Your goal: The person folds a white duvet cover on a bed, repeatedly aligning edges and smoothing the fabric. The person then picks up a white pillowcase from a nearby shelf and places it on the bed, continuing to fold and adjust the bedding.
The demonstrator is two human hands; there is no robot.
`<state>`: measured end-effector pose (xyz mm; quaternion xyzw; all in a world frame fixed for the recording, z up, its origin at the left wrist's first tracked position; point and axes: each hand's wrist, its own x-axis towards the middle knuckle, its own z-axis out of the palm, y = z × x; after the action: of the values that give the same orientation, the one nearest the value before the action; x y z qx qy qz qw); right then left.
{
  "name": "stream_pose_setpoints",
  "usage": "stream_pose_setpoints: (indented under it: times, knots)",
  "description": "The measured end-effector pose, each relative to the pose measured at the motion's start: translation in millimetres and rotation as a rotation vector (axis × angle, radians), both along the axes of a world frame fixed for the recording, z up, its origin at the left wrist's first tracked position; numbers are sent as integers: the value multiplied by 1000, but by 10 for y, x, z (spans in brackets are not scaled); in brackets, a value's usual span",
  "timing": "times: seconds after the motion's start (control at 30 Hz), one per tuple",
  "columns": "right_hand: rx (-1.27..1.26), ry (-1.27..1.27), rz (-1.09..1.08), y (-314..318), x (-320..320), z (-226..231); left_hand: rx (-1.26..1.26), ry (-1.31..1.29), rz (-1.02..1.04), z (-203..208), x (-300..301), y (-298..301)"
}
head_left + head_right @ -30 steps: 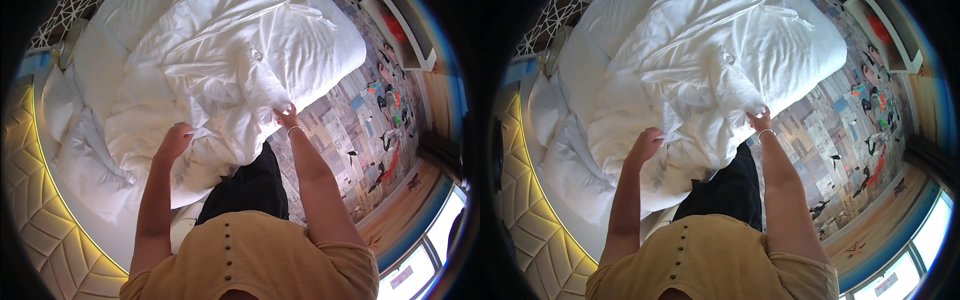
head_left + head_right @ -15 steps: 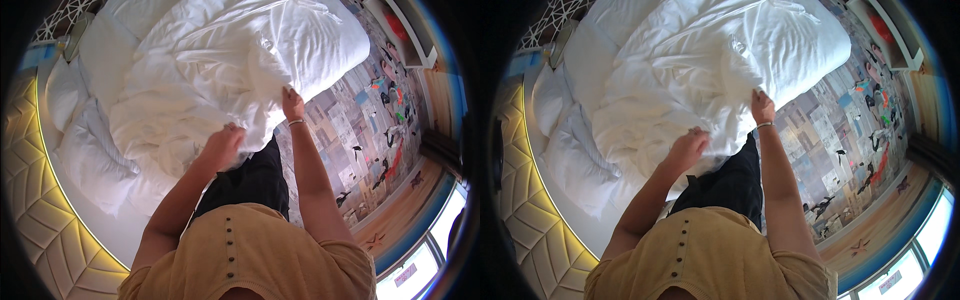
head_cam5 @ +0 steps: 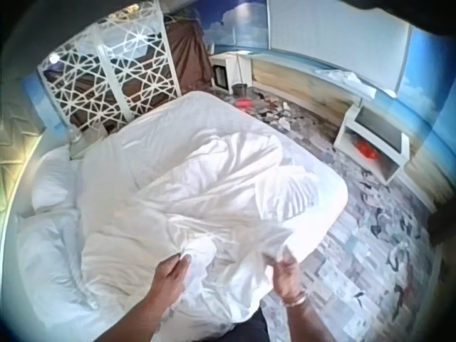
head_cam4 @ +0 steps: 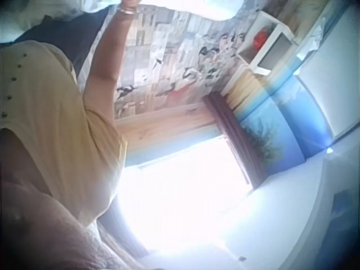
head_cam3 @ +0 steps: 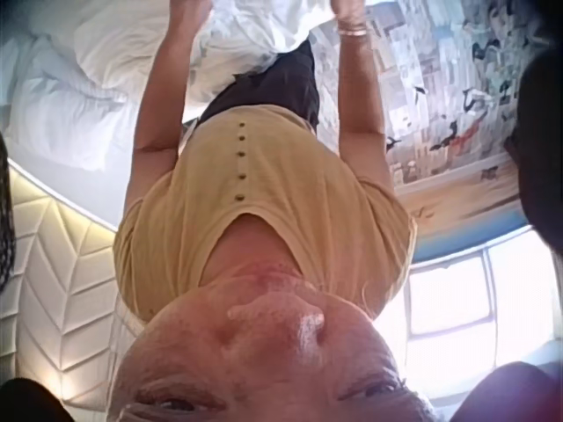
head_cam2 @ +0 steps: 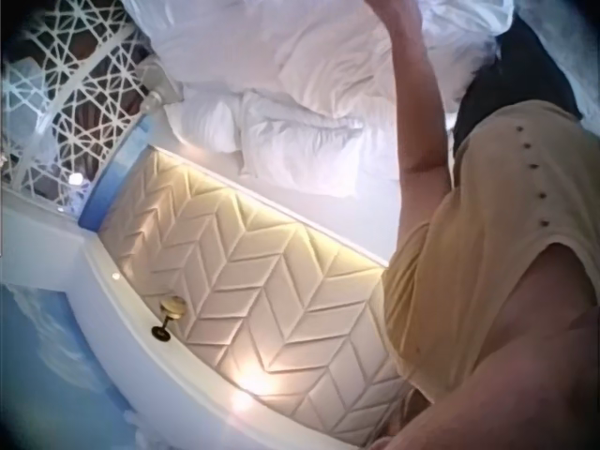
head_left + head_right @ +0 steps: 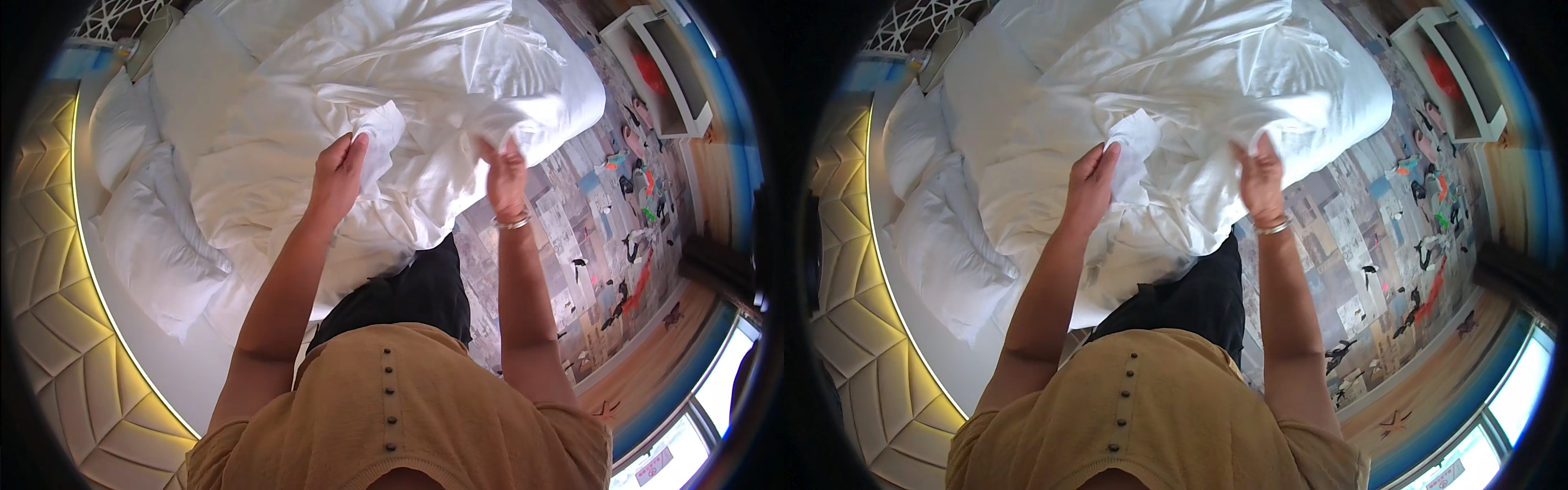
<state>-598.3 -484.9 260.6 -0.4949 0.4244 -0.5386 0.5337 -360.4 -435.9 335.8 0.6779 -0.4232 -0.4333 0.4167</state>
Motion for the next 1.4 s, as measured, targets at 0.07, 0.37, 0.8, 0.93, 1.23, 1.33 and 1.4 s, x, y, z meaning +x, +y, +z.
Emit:
stream_pose_setpoints:
  times: [0.07,0.37,0.8,0.93,1.23,1.33,1.4]
  knots:
    - [275,-65,253,304,322,270,152,61,46,-14,2,77]
    - [320,303,85,1316,899,-36,-22,-354,-148,-936,-10,913]
    - [188,685,15,875,633,-633,-123,-382,-627,-845,-187,1433]
    - [-19,645,-146,792,596,52,228,-44,-256,-728,110,1153]
    - [127,129,-112,848,613,685,-286,7,-136,-87,93,679]
    - [264,3,-104,891,657,740,-553,-244,-295,34,-133,709]
    - [186,-18,-91,907,688,579,-482,-303,-473,29,-269,799]
